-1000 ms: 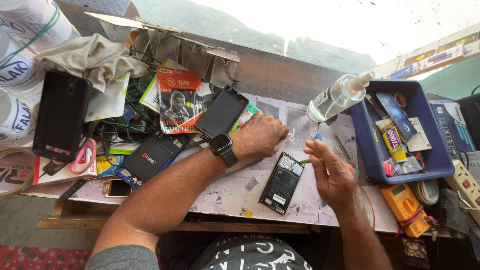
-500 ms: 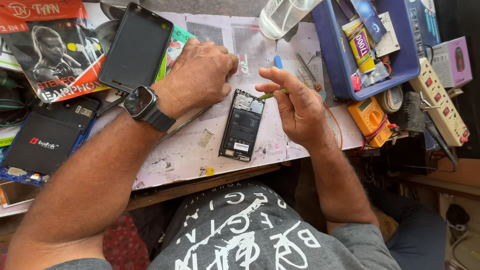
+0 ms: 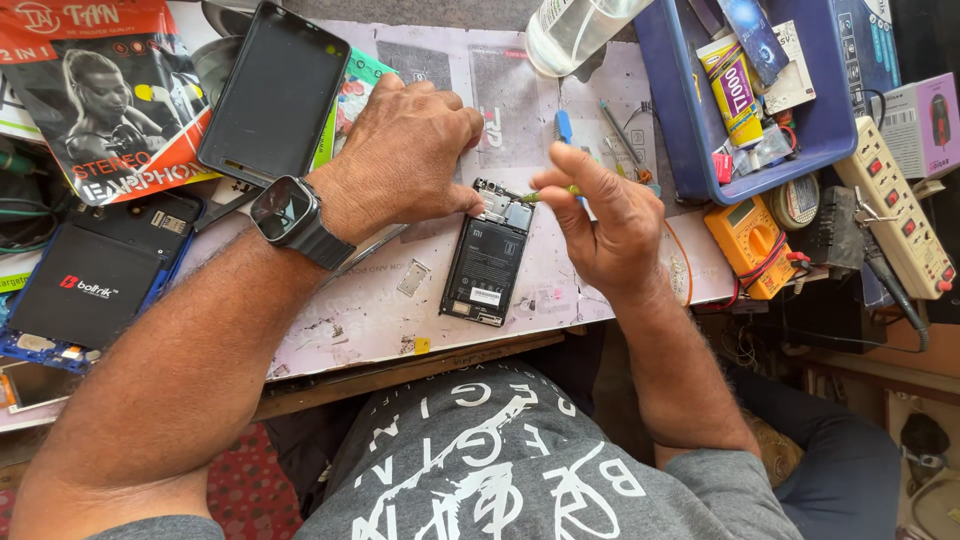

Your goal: The person uses a small screwdriver to loosen and remove screws from the internal frame of a disassembled smartphone. They carefully place the removed screws on the workbench and continue unscrewing additional fasteners from different areas of the phone chassis.

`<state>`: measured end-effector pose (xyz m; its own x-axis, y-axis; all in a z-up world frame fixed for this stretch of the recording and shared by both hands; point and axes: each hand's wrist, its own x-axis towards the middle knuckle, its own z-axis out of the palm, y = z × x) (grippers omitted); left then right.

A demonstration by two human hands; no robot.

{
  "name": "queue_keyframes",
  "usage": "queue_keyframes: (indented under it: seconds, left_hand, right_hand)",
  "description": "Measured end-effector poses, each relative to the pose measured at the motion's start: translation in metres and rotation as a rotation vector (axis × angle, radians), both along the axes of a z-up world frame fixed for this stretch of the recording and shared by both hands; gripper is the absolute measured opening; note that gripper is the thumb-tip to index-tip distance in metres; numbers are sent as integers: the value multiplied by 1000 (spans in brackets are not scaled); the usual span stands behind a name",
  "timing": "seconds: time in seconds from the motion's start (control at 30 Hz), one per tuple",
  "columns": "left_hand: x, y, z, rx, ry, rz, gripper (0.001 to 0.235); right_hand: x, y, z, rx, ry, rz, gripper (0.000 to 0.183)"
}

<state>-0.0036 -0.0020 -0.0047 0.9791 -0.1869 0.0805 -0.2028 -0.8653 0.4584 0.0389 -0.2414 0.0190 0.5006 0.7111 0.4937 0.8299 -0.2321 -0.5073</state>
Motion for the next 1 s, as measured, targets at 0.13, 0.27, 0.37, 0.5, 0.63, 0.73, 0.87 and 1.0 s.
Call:
queue_keyframes:
  seconds: [0.13,0.27,0.37,0.5,0.63,0.73,0.87,1.0]
  left_hand:
    - [0,-1,-1,7,35,13,67]
    - [0,-3,-1,17,71,25,63]
    - [-2,-1,0,-16,49,22,61]
    - [0,-2,-2,-15,26,21,64]
    - [-1,-4,-3,-11,24,25,63]
    - [-1,-2,0,-10,39,28,63]
    - [-1,-2,0,2,67,24,59]
    - [0,-2,0,-4,35,22,64]
  right_hand:
    - [-1,-1,-1,88,210,140,34]
    - [1,1,-5,73,98,61,35]
    - [2,0,-5,46,46,7,38]
    - [2,-2,-5,112,234,102,34]
    - [0,-2,-8,68,4,18,35]
    - [0,-1,-8,65,57,17,32]
    - [2,1,-12,93,19,-20,31]
    - [2,-1,-12,174,183,39,30]
